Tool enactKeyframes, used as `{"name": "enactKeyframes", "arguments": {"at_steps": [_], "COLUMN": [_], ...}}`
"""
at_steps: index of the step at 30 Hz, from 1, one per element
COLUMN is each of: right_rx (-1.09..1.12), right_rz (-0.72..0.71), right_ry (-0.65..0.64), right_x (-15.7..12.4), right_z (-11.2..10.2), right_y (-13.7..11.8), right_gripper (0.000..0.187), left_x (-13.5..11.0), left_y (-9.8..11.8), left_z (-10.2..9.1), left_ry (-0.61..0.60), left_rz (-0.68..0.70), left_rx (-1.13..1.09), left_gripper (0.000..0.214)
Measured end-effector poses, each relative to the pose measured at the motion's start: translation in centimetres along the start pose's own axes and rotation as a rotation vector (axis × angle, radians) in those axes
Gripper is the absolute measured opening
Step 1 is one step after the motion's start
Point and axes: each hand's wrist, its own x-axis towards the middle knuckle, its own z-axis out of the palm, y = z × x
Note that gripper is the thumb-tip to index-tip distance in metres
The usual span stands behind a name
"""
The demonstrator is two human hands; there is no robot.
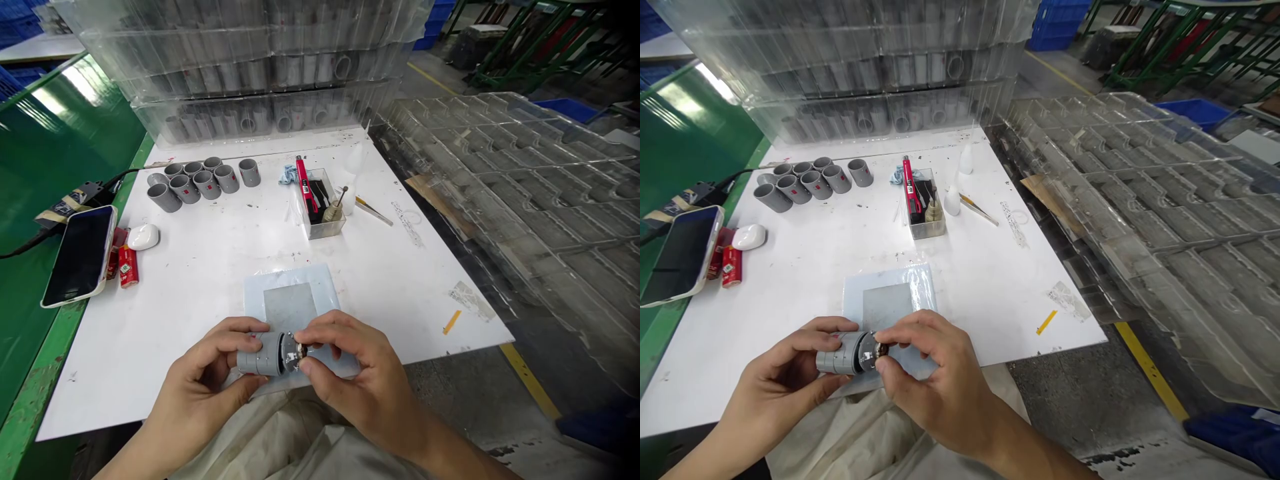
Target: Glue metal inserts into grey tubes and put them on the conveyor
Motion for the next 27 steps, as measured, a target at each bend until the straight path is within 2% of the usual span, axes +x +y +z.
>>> {"name": "enactKeyframes", "arguments": {"at_steps": [10,27], "right_rx": [0.019,0.034], "right_rz": [0.046,0.022], "right_ry": [-0.021,-0.019], "right_x": [0.02,-0.14], "right_z": [0.07,0.19], "right_y": [-0.16,-0.02], "right_gripper": [0.022,0.024], "left_x": [-0.18,-0.20], "left_y": [0.56,0.37], "left_z": [0.71,0.94], "left_ry": [0.112,0.151], "left_rz": [-0.059,-0.038], "left_rx": [0.017,0.034], "left_gripper": [0.021,0.016]}}
